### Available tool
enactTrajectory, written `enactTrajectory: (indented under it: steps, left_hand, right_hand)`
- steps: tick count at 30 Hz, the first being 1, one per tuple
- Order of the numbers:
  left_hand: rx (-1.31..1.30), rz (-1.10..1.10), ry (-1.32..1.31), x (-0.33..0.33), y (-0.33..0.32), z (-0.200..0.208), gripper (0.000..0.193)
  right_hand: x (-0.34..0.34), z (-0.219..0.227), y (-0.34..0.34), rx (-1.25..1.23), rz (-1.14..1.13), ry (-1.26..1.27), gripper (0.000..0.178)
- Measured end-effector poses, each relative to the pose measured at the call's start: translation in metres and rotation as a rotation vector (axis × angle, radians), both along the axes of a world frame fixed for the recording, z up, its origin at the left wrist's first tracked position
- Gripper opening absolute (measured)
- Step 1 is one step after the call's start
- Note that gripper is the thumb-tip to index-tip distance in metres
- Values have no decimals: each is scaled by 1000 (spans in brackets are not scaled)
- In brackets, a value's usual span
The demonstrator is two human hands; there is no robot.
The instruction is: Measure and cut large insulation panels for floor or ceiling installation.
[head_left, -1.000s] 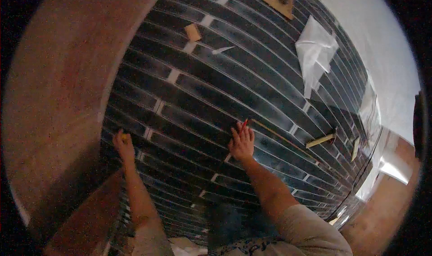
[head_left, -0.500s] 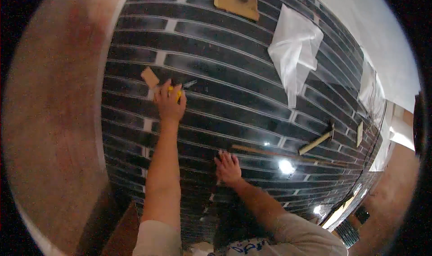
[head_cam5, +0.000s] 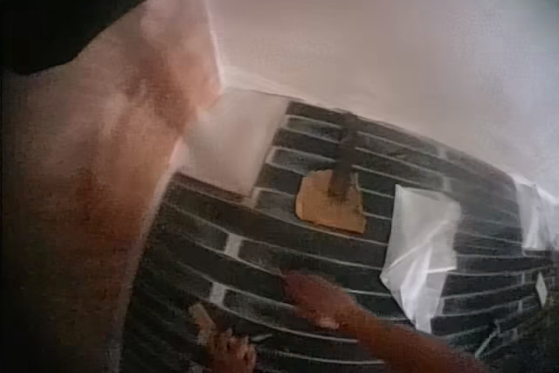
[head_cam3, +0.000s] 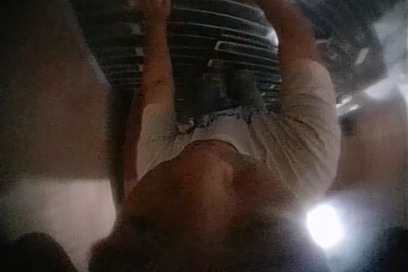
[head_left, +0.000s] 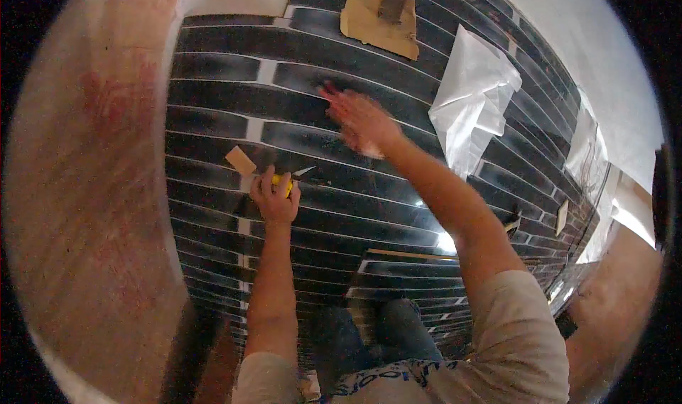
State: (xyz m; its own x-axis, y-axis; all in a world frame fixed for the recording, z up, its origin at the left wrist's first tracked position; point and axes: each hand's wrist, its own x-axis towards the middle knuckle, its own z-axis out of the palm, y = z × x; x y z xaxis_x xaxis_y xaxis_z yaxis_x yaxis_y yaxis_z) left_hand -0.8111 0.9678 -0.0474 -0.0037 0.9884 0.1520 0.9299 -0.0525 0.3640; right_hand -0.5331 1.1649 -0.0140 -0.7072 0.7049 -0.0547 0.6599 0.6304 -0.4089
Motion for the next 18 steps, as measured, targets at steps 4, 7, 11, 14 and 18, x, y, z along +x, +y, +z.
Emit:
enactTrajectory:
  steps: [4, 7, 11, 14, 18]
  left_hand:
    - [40, 2, 22, -19, -8, 3, 39]
    - [51, 5, 4, -16, -5, 7, 39]
    - [63, -14, -23, -6, -9, 1, 35]
    - [-16, -63, -46, -38, -43, -30, 32]
    - [-48, -165, -71, -36, -17, 18, 32]
  right_hand:
    - [39, -10, 1, 137, -450, -44, 59]
    - [46, -7, 0, 174, -517, -47, 60]
    - [60, -5, -3, 97, -506, -105, 62]
    - [50, -16, -5, 34, -474, -83, 70]
    - [59, -9, -9, -30, -474, -111, 73]
